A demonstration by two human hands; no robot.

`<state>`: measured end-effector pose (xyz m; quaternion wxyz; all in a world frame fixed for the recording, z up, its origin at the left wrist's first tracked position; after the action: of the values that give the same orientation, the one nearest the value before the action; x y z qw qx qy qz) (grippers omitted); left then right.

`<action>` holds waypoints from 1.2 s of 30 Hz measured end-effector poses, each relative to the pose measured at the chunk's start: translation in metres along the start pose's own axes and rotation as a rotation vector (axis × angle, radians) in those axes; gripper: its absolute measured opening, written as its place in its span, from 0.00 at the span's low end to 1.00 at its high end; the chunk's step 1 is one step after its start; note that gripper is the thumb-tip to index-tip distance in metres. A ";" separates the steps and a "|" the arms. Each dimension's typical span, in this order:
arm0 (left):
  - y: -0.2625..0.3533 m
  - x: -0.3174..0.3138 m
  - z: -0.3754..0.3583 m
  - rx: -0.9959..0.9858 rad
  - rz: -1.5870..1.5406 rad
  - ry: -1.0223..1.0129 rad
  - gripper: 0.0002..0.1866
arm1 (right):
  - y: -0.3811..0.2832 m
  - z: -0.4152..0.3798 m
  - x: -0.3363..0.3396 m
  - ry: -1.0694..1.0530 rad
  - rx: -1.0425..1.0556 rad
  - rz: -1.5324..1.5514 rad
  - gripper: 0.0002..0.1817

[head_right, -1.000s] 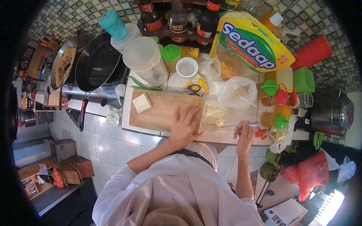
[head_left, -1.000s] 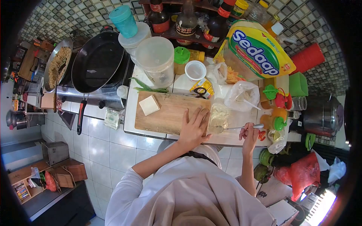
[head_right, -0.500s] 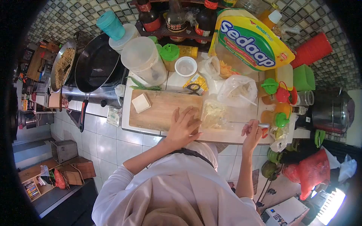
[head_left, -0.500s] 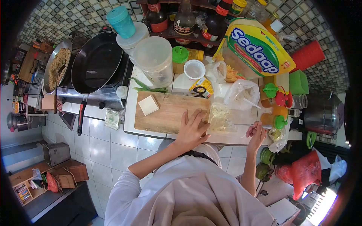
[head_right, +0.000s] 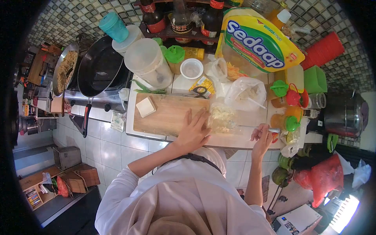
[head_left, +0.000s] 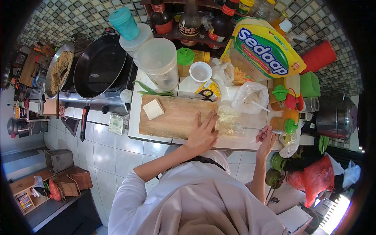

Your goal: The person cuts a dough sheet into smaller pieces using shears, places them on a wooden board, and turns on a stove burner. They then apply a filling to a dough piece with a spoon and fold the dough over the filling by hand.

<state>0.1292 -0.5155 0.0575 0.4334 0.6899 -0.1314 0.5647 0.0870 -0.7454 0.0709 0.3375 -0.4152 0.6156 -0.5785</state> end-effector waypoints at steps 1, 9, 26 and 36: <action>0.000 0.000 0.000 0.008 0.000 -0.006 0.12 | -0.001 0.000 -0.001 0.017 -0.007 0.007 0.18; 0.006 -0.002 -0.002 0.026 -0.077 0.057 0.07 | 0.000 0.000 -0.002 -0.009 0.007 0.015 0.18; -0.034 0.034 -0.079 0.296 -0.247 0.270 0.06 | 0.003 0.000 -0.002 -0.012 0.001 0.027 0.18; -0.074 0.037 -0.152 0.741 -1.250 0.373 0.09 | 0.005 0.006 -0.007 -0.038 -0.006 0.013 0.18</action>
<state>0.0901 -0.3473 0.0548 0.4279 0.6297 0.5592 0.3282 0.0950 -0.7413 0.0649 0.3518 -0.4229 0.6135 -0.5666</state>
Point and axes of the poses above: each hand's wrist, its own z-axis towards the middle knuckle, its own x-axis out of the back of the hand, y = z × x, the point moved 3 cm from there along z, towards the middle knuckle, and after that the axes turned 12 degrees about -y, right-handed, at the moved point
